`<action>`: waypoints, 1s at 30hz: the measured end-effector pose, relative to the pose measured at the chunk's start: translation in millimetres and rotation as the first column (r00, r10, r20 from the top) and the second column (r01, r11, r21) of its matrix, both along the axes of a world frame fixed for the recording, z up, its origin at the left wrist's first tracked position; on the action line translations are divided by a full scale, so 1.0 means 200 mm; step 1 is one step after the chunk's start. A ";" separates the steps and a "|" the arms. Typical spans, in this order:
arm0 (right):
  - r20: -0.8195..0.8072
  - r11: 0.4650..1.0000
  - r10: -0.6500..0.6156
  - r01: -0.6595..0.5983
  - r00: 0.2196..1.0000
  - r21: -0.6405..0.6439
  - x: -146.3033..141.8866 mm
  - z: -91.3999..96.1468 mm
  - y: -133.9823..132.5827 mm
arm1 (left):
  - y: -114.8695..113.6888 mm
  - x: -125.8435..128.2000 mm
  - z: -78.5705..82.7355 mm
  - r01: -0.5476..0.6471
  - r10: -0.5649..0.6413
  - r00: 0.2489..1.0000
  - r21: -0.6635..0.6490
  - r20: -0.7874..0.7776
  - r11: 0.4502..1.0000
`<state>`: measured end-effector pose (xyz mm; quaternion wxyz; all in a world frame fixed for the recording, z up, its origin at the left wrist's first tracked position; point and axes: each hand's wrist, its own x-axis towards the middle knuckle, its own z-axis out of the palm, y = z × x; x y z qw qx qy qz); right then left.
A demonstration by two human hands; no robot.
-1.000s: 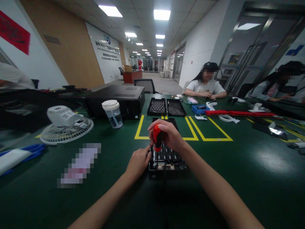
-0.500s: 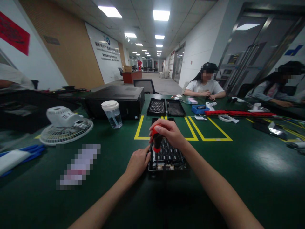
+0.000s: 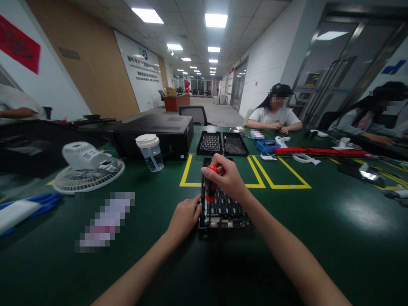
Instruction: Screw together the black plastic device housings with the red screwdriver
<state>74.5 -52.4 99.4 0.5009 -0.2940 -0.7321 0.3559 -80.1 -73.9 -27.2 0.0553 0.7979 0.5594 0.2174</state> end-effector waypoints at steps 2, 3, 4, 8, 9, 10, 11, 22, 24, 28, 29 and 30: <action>0.013 0.999 -0.037 0.036 0.999 0.032 0.00 0.00 0.00 | 0.00 0.00 0.00 0.000 0.000 1.000 -0.004 0.003 1.000; 0.020 0.998 -0.054 0.053 0.998 0.046 0.00 0.00 0.00 | 0.00 0.00 0.00 -0.002 0.002 1.000 -0.008 0.003 1.000; 0.025 0.996 -0.070 0.069 0.997 0.060 0.00 0.00 0.00 | 0.00 0.00 0.00 -0.004 0.004 1.000 -0.012 0.005 1.000; 0.034 0.988 -0.120 0.116 0.992 0.104 0.00 0.00 0.00 | 0.00 0.01 0.01 -0.008 0.008 1.000 -0.020 0.006 1.000; 0.037 0.985 -0.134 0.129 0.990 0.116 0.00 0.00 0.00 | 0.00 0.01 0.01 -0.008 0.008 1.000 -0.020 0.006 1.000; 0.041 0.981 -0.150 0.143 0.988 0.127 0.00 0.00 0.00 | 0.00 0.01 0.01 -0.009 0.009 1.000 -0.021 0.005 1.000; 0.047 0.978 -0.168 0.160 0.985 0.138 0.00 0.00 0.00 | 0.00 0.01 0.00 -0.010 0.011 1.000 -0.022 0.006 1.000; 0.063 0.922 -0.341 0.321 0.938 0.216 -0.02 -0.01 -0.03 | 0.00 0.01 0.01 -0.010 0.011 1.000 -0.030 0.013 1.000; 0.046 0.907 -0.373 0.354 0.927 0.227 -0.03 -0.01 -0.03 | 0.00 0.01 0.01 -0.007 0.007 1.000 -0.027 0.012 1.000; 0.029 0.879 -0.425 0.405 0.905 0.251 -0.04 -0.02 -0.04 | 0.00 0.01 0.01 -0.008 0.009 1.000 -0.025 0.016 1.000; 0.023 0.872 -0.436 0.416 0.900 0.256 -0.04 -0.02 -0.04 | 0.00 0.01 0.01 -0.007 0.007 1.000 -0.023 0.017 1.000; 0.016 0.866 -0.446 0.427 0.895 0.260 -0.05 -0.03 -0.05 | 0.00 0.01 0.01 -0.006 0.006 1.000 -0.021 0.016 1.000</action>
